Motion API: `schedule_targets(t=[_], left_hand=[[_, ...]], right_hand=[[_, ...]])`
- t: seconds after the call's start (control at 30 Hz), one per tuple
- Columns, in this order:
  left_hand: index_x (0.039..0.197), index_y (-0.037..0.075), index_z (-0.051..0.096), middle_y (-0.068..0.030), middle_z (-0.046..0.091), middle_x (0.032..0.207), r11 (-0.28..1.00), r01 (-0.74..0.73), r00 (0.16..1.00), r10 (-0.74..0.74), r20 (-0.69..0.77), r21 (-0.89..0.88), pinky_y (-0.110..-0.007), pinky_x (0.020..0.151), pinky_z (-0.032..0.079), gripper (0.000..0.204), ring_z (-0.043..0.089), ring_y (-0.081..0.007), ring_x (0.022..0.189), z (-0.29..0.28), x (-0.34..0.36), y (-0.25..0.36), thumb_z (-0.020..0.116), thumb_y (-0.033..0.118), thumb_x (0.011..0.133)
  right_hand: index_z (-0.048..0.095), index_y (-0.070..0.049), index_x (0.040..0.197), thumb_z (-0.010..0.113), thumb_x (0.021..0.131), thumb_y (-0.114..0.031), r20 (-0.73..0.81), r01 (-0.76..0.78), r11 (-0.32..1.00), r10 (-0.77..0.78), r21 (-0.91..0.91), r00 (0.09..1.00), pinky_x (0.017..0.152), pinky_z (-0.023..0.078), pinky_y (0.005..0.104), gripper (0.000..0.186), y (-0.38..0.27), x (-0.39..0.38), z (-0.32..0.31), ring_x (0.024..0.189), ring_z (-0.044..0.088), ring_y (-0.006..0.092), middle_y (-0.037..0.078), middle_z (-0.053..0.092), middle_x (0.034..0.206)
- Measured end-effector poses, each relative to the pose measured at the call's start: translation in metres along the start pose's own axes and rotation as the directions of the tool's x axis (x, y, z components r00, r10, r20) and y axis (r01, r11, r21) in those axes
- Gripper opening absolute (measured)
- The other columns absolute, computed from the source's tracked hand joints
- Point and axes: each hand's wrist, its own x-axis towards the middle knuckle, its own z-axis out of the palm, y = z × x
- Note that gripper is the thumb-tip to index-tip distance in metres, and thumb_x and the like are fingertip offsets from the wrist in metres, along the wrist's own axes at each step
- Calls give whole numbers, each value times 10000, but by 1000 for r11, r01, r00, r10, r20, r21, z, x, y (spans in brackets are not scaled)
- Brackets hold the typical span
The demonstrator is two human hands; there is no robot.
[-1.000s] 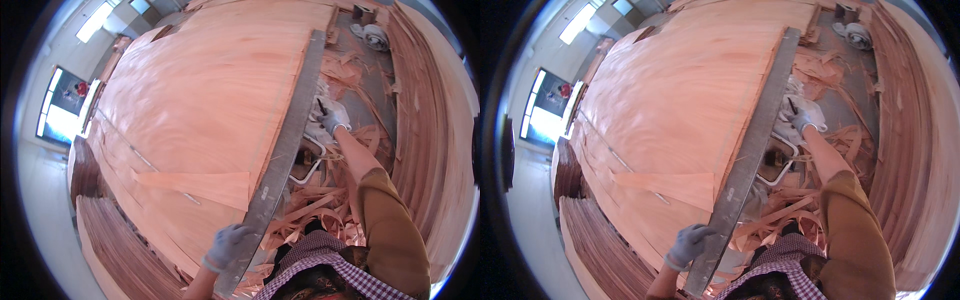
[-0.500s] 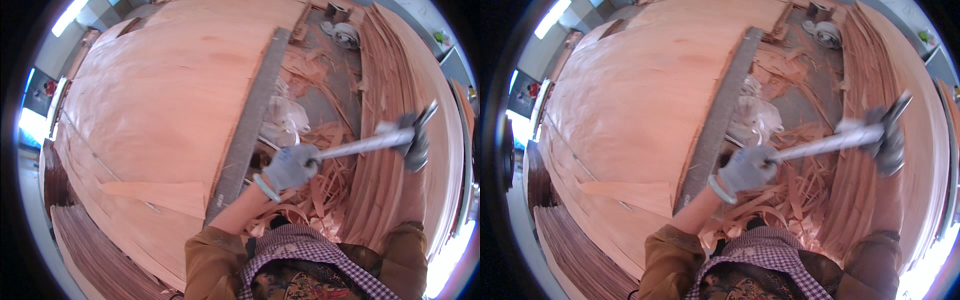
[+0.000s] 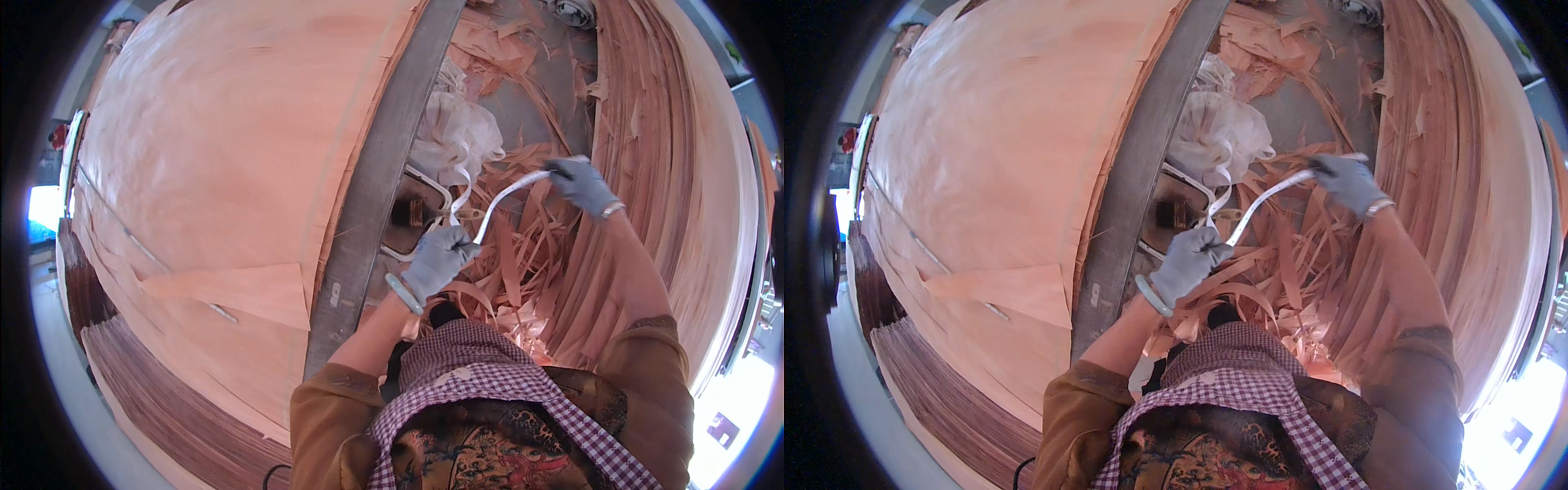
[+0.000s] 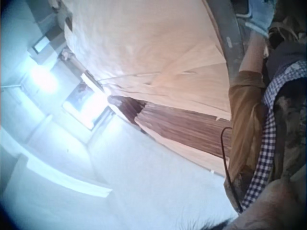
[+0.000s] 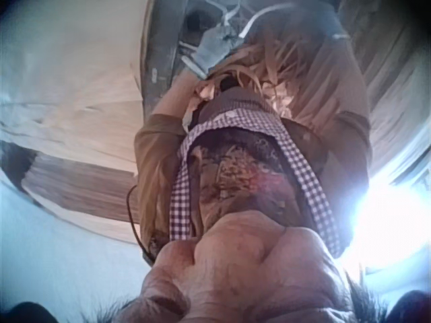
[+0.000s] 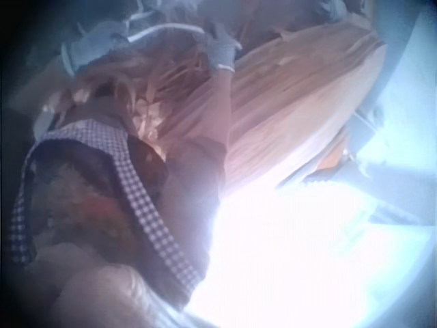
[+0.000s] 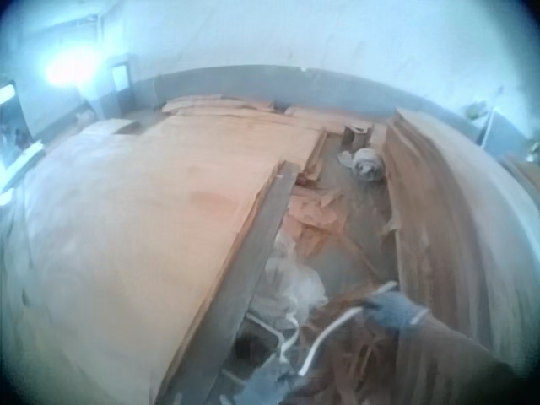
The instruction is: The person trims thin sheets of wood veneer using a utility knife and a metal ruler, applies staples with a manual stapler to mark or join sections, and then stacks the sheets in a pile.
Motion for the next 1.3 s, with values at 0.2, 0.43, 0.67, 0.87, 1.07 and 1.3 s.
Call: schedule_targets(t=[0.2, 0.43, 0.67, 0.87, 1.07, 1.3], left_hand=[[798, 47, 631, -143, 605, 1042, 929, -370, 926, 368, 85, 7, -361, 799, 451, 97, 558, -293, 968, 20, -10, -25, 678, 108, 738], [853, 52, 609, -215, 601, 941, 905, 255, 883, -75, -464, 339, -406, 742, 459, 137, 590, -342, 860, -14, -7, -107, 595, 188, 841], [1028, -17, 563, -246, 571, 1099, 794, 392, 669, 102, -737, 465, -448, 878, 410, 332, 529, -415, 1028, -9, 15, -171, 455, 279, 924], [1194, -22, 519, -261, 519, 1210, 889, 369, 511, 50, -858, 271, -454, 932, 376, 387, 508, -396, 1103, -6, 29, -169, 446, 227, 906], [882, 39, 616, -191, 614, 945, 696, 404, 908, -222, -356, 594, -461, 798, 431, 187, 564, -361, 920, -7, -41, -94, 518, 192, 834], [920, 40, 621, -148, 606, 849, 571, 729, 641, -376, -669, 377, -425, 724, 443, 190, 565, -329, 791, 81, -406, -199, 483, 120, 815]], right_hand=[[595, -111, 1103, 585, 845, -276, 423, 201, 970, -124, -141, 897, 764, 477, 369, 306, -85, 46, 86, 849, 613, 313, 113, 651, 963], [537, -61, 1184, 617, 839, -195, 453, -75, 865, -185, 496, 872, 712, 460, 267, 379, -67, 48, 125, 778, 582, 157, 32, 619, 923], [512, -111, 1246, 597, 836, -121, 387, -115, 693, -250, 711, 887, 638, 454, 247, 419, -68, 26, 96, 675, 532, 98, -1, 585, 820], [577, -230, 1129, 518, 842, -314, 346, 293, 940, -220, -175, 912, 716, 487, 398, 305, -132, 28, 120, 801, 613, 331, 134, 644, 847], [552, -235, 1194, 537, 820, -297, 446, 371, 878, -214, -302, 869, 768, 482, 411, 379, -137, 56, 116, 875, 626, 310, 153, 640, 968], [542, -147, 1203, 557, 849, -187, 481, 382, 919, -290, -102, 828, 862, 449, 365, 356, -115, 63, 119, 993, 596, 301, 146, 623, 1068]])
